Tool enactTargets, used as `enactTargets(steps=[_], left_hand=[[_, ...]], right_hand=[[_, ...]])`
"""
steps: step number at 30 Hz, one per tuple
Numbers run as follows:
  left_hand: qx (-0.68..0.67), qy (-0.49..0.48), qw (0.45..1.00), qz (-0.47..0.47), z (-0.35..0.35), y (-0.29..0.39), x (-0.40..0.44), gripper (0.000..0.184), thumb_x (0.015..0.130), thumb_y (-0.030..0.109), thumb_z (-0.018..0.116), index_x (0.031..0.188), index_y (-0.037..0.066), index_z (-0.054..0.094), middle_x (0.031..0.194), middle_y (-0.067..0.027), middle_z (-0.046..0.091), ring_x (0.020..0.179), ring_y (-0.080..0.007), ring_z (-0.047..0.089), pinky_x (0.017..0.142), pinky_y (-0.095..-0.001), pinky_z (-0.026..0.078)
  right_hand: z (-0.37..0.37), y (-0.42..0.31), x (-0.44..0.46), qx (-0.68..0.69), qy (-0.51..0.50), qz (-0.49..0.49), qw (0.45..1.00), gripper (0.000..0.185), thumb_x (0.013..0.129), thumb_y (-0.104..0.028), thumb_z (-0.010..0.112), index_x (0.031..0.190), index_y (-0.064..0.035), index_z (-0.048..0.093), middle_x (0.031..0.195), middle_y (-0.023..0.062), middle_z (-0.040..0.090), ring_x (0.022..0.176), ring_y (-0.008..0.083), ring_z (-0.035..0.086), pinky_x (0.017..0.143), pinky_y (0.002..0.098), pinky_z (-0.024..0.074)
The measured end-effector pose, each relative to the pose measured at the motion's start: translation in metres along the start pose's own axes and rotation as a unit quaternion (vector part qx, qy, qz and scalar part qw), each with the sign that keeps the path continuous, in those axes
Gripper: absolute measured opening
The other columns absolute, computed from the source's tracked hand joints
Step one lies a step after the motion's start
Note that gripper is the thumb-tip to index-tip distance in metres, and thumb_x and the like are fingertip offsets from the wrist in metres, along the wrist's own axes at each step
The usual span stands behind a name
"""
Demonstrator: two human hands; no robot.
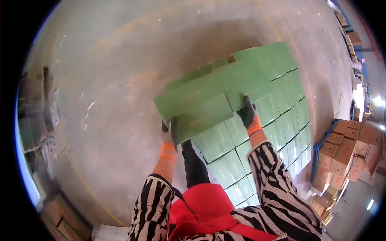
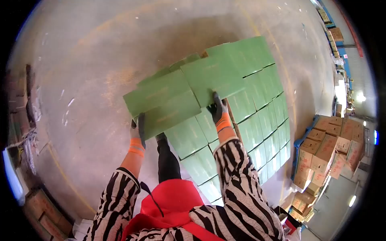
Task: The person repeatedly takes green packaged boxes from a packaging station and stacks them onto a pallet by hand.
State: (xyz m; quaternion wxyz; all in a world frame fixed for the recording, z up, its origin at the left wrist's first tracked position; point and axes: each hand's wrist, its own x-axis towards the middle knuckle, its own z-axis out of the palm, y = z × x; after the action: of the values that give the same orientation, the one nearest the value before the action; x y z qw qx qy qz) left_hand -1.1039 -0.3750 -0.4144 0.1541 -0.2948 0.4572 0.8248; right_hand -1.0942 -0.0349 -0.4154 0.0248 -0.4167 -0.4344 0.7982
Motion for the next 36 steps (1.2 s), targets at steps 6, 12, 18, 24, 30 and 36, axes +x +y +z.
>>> enactTargets(steps=[6,12,18,24,30,36], left_hand=[[0.004,0.075,0.997,0.0,0.024,-0.048,0.087,0.033,0.09,0.017,0.056,0.121,0.005,0.053,0.108,-0.0011,0.059,0.09,-0.0113,0.057,0.075,-0.0251,0.047],[0.036,0.117,0.988,0.098,0.021,-0.066,0.111,0.038,0.092,0.018,0.054,0.125,0.001,0.049,0.113,-0.0022,0.056,0.095,-0.0121,0.054,0.079,-0.0255,0.046],[-0.001,0.129,0.991,0.028,0.029,-0.061,0.112,0.036,0.093,0.013,0.048,0.127,0.001,0.046,0.118,-0.0035,0.054,0.1,-0.0144,0.053,0.086,-0.0262,0.044],[0.158,0.016,0.987,-0.005,-0.006,-0.064,0.116,0.045,0.092,0.013,0.049,0.135,0.003,0.038,0.131,-0.0093,0.046,0.114,-0.0197,0.048,0.095,-0.0299,0.04],[0.414,0.003,0.91,0.023,-0.042,-0.031,-0.066,0.06,0.088,0.025,0.058,0.134,-0.006,0.034,0.137,-0.02,0.04,0.126,-0.0242,0.04,0.105,-0.0315,0.029],[0.504,-0.081,0.849,-0.138,-0.24,-0.085,-0.295,0.036,0.087,0.024,0.06,0.108,-0.005,0.06,0.09,-0.0072,0.064,0.079,-0.0146,0.06,0.073,-0.0262,0.048]], right_hand=[[0.005,-0.007,0.105,-0.011,0.027,-0.007,1.0,0.039,0.087,-0.029,0.061,0.121,-0.012,0.055,0.116,0.0025,0.058,0.105,0.0178,0.053,0.09,0.0346,0.0452],[0.0,0.005,0.112,-0.041,-0.004,0.022,0.999,0.042,0.091,-0.027,0.053,0.128,-0.0079,0.049,0.125,0.0033,0.051,0.115,0.0173,0.047,0.097,0.0329,0.0396],[-0.005,-0.007,0.117,-0.038,-0.02,0.057,0.997,0.037,0.089,-0.022,0.057,0.124,-0.0102,0.049,0.117,0.0039,0.055,0.101,0.0202,0.056,0.088,0.0336,0.0469],[-0.004,-0.009,0.078,-0.056,0.077,0.023,0.995,0.043,0.087,-0.027,0.06,0.126,-0.0191,0.047,0.117,0.0066,0.055,0.097,0.0226,0.058,0.081,0.0373,0.0499],[-0.161,0.083,-0.144,-0.009,0.035,0.05,0.998,0.046,0.088,-0.031,0.059,0.127,-0.01,0.046,0.11,0.0048,0.06,0.09,0.0194,0.06,0.073,0.0341,0.051],[-0.383,0.251,-0.545,-0.087,0.181,0.249,0.947,0.024,0.086,-0.04,0.059,0.093,-0.0167,0.055,0.075,-0.0018,0.053,0.062,0.0142,0.052,0.054,0.0318,0.0458]])
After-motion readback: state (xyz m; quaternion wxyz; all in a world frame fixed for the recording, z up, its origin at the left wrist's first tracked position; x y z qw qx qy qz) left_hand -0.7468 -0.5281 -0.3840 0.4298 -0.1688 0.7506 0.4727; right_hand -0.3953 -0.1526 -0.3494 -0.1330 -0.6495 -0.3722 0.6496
